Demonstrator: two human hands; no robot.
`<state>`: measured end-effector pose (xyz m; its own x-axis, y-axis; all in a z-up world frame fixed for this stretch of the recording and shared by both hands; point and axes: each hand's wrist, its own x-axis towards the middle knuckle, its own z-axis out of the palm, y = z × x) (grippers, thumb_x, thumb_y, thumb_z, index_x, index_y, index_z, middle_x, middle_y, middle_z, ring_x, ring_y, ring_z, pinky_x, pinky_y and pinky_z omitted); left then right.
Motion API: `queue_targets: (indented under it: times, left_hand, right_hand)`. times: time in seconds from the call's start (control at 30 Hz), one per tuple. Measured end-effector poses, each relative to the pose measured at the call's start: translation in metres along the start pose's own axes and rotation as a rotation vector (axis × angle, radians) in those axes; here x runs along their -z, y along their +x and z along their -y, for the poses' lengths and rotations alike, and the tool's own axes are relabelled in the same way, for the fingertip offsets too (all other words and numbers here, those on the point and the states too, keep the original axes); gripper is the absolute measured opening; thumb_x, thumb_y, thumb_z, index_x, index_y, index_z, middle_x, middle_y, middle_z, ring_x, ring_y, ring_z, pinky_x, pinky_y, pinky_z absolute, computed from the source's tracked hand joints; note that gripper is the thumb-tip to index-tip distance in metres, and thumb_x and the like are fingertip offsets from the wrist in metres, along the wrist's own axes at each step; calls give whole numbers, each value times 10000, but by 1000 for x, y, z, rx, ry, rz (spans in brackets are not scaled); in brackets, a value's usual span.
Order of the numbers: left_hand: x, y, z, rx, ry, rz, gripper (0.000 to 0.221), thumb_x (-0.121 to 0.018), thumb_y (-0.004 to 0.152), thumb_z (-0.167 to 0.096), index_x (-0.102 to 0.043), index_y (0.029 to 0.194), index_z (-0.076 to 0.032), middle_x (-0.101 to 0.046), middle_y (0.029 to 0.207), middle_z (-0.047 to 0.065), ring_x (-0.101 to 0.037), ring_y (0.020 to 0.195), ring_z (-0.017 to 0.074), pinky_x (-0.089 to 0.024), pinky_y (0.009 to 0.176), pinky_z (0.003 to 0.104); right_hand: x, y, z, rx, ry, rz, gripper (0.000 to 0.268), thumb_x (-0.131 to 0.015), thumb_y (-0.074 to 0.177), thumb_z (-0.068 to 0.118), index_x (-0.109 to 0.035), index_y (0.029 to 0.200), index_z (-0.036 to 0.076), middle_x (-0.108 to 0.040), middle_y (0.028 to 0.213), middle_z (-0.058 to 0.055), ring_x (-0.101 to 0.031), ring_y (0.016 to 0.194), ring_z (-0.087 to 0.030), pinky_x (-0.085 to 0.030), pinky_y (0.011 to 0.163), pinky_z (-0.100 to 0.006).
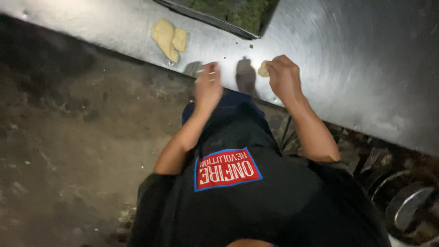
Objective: The person prepares dough buns by flattening pieces of dough, adding a green filling from a tray, and folding the dough over the filling to create rounded shapes.
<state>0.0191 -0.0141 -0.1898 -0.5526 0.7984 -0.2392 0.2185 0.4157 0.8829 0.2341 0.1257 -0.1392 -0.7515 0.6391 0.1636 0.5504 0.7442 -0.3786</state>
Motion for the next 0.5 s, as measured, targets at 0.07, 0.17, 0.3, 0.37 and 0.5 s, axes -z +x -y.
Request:
queue_targets:
  times: [0.07,0.17,0.3,0.37,0.5]
  left_hand:
    - [26,-10,21,-70,-19,-107,344,-542,1080,-313,-678,1221,-30,-724,1129,189,-706,1032,316,-548,904,408]
    - [63,-26,27,-108,-7,-176,235,-589,1058,-187,-680,1199,-22,-728,1114,159,-722,1001,288,-558,902,382]
    - [85,-28,10,-161,100,-163,170,-581,1092,-102,-670,1200,-7,-714,1144,166,-707,1029,301,-551,921,392]
    - [80,-16,0,-189,157,-152,136,-584,1092,-74,-664,1182,-12,-713,1120,159,-712,1001,284,-565,918,377]
    - [69,29,-11,-398,299,50,195,-598,1042,-20,-656,1226,6,-682,1199,199,-666,1124,356,-548,960,434]
  right_hand:
    - [-28,-11,-29,-107,50,28,80,-739,829,17,-790,887,-4,-732,998,-167,-651,936,-377,-551,851,-463]
    - [-35,1,-59,-351,74,153,153,-755,892,128,-776,869,-22,-741,1074,-193,-628,1025,-391,-520,947,-468]
    - [-37,8,-67,-291,115,-123,389,-729,1090,221,-628,1400,9,-513,1602,-206,-416,1480,-405,-318,1235,-501]
    - [-79,25,-55,-318,7,-31,680,-709,1067,416,-444,1488,-48,-396,1611,-263,-268,1509,-455,-164,1232,-593]
    - [-117,34,-62,-363,-76,162,1027,-622,1045,665,-241,1578,-125,-244,1641,-335,-84,1545,-505,10,1216,-710]
